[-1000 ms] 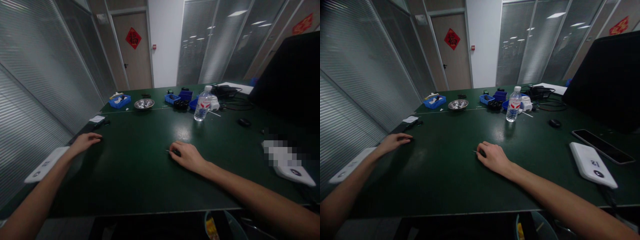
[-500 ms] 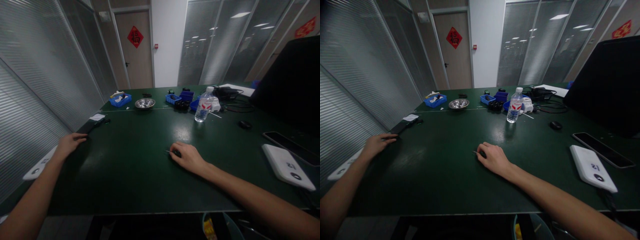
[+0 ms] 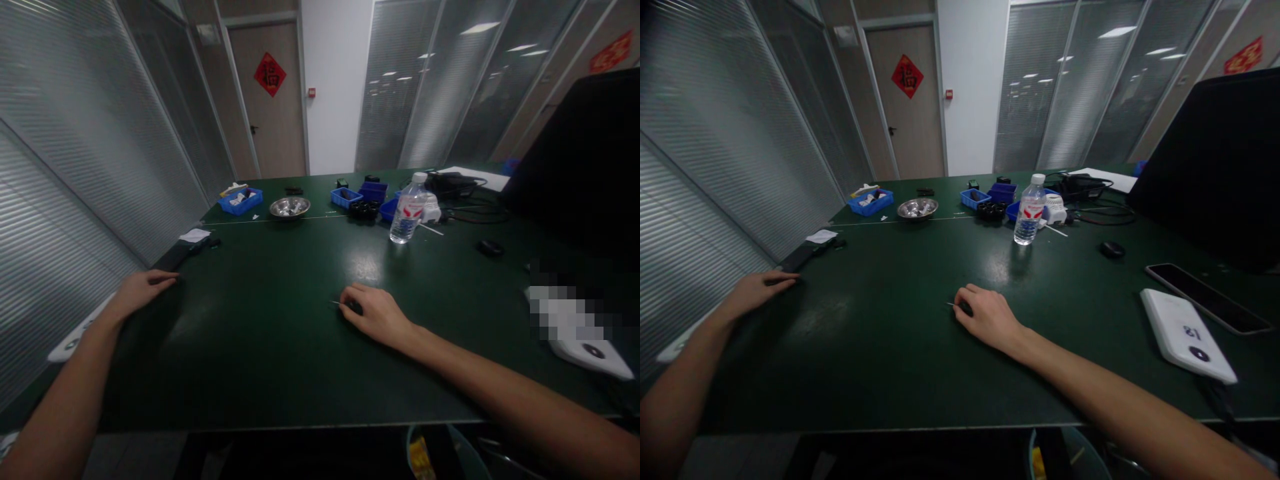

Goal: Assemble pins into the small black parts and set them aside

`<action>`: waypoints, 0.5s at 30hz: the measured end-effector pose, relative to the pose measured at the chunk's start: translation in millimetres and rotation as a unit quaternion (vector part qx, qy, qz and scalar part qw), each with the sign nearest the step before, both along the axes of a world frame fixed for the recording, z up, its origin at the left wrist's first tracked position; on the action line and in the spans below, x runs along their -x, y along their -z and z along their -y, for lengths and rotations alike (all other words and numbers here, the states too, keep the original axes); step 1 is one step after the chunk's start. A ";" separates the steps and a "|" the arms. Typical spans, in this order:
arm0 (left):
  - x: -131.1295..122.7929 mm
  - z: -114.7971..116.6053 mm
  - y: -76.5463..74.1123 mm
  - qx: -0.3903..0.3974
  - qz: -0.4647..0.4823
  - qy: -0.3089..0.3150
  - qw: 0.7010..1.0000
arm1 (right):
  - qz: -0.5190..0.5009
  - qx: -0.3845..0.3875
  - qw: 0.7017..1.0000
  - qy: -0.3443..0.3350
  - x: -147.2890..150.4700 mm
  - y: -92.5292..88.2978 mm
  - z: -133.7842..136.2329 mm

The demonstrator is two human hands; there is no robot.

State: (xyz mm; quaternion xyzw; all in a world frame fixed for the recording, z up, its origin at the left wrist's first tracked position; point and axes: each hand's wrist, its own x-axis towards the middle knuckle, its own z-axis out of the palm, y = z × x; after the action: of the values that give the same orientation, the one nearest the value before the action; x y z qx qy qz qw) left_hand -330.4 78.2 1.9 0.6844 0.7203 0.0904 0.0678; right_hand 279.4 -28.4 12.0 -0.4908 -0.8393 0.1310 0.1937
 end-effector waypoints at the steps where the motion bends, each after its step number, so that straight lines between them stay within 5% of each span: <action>1: 2.2 -1.1 2.0 0.000 0.001 0.005 1.000 | 0.000 0.001 1.000 0.001 0.1 -0.2 0.0; 15: 2.6 0.3 16.6 -0.113 -0.075 0.075 0.988 | 0.003 0.009 1.000 0.002 1.6 -3.3 1.3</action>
State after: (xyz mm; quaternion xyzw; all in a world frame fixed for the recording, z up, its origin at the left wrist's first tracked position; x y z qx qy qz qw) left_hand -332.9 78.0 -14.7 0.7448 0.6549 0.1147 -0.0575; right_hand 277.8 -29.6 15.2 -0.4946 -0.8376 0.1369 0.1872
